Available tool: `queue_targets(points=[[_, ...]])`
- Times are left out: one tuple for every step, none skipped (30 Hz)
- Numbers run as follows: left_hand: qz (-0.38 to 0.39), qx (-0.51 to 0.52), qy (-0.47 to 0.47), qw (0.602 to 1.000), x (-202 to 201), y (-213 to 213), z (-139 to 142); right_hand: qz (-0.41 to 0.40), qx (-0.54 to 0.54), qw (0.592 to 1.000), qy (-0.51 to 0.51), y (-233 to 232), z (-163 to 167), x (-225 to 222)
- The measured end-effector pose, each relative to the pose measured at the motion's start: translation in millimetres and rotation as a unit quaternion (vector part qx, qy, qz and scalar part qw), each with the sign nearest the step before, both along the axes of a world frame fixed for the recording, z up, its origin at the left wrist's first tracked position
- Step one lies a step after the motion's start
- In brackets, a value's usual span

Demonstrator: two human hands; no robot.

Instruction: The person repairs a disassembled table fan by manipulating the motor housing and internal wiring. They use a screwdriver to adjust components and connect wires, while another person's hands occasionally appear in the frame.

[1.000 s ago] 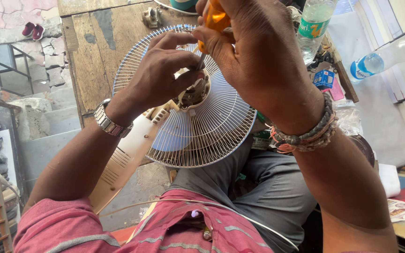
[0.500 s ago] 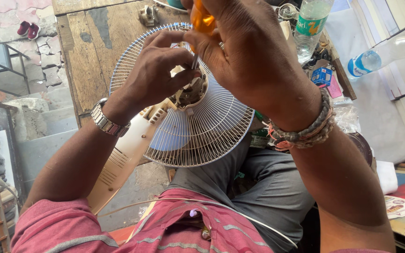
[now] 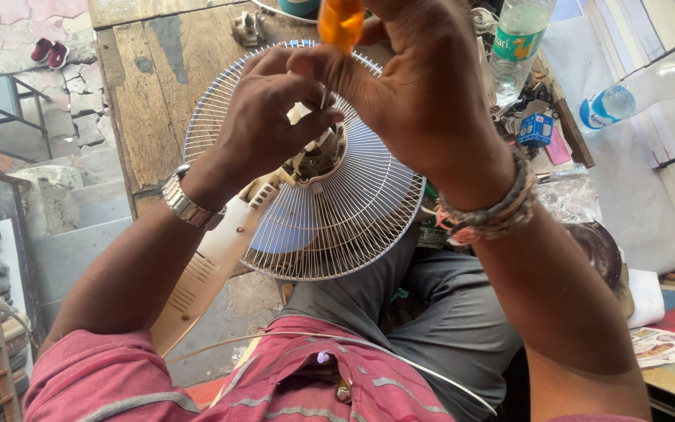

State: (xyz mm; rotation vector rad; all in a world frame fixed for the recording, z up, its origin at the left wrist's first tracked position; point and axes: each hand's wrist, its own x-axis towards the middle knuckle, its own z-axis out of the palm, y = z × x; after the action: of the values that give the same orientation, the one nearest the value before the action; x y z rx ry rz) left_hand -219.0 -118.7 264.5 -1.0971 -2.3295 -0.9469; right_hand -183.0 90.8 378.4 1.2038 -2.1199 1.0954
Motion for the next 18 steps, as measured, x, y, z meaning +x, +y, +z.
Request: queue_targets(points=[[0.015,-0.008,-0.005,1.0,-0.4,0.7,-0.3,-0.036,-0.002,0.999,-0.008,-1.5,-0.4,0.9],[0.03,-0.015,-0.01,0.999,-0.2,1.0,-0.6,-0.071,-0.004,0.997,-0.018,-1.9,-0.8,1.9],[0.0,0.0,-0.004,1.0,0.1,0.4,-0.8,-0.06,-0.001,0.998,-0.009,-1.1,-1.2,2.8],[-0.03,0.016,0.001,0.999,0.6,-0.9,-1.0,-0.049,0.001,0.999,-0.002,0.6,-1.9,3.8],[-0.06,0.031,0.006,0.998,0.9,-2.3,-1.1,-0.035,-0.004,0.999,-0.01,2.6,-3.1,4.4],[-0.066,0.03,0.002,0.997,0.7,-3.3,-1.2,-0.022,-0.009,1.0,-0.018,4.7,-4.6,4.8],[-0.07,0.029,-0.002,0.997,0.4,-4.5,-1.4,-0.007,-0.022,0.999,-0.042,5.6,-6.9,5.1],[-0.074,0.027,-0.007,0.997,0.0,-5.2,-1.7,-0.005,-0.023,0.999,-0.045,6.6,-9.0,4.3],[-0.056,0.025,-0.004,0.998,-0.5,-5.2,-2.3,-0.004,-0.024,0.998,-0.049,7.1,-11.3,3.6],[-0.038,0.024,0.0,0.999,-1.2,-4.6,-2.8,-0.015,-0.013,0.999,-0.033,7.4,-13.0,2.3],[-0.02,0.022,0.002,1.0,-1.5,-3.6,-3.5,-0.02,-0.013,0.999,-0.034,6.9,-15.0,2.2],[-0.014,0.026,0.012,0.999,-1.9,-2.5,-3.9,-0.025,-0.013,0.999,-0.034,6.2,-16.6,2.2],[-0.009,0.031,0.023,0.999,-2.4,-1.0,-4.0,-0.024,-0.022,0.998,-0.048,5.3,-18.1,3.8],[-0.004,0.036,0.033,0.999,-2.3,0.1,-3.9,-0.025,-0.022,0.998,-0.057,5.0,-19.0,5.8],[-0.004,0.035,0.038,0.999,-1.5,0.9,-3.4,-0.026,-0.022,0.997,-0.065,5.0,-19.9,8.4],[-0.004,0.033,0.043,0.999,-0.6,1.9,-2.7,-0.03,-0.014,0.997,-0.067,6.5,-20.6,11.3],[-0.005,0.032,0.049,0.998,0.4,2.5,-1.5,-0.037,-0.015,0.997,-0.068,10.4,-21.4,15.0],[0.001,0.04,0.044,0.998,1.3,3.1,0.1,-0.044,-0.017,0.997,-0.068,15.4,-23.7,18.4]])
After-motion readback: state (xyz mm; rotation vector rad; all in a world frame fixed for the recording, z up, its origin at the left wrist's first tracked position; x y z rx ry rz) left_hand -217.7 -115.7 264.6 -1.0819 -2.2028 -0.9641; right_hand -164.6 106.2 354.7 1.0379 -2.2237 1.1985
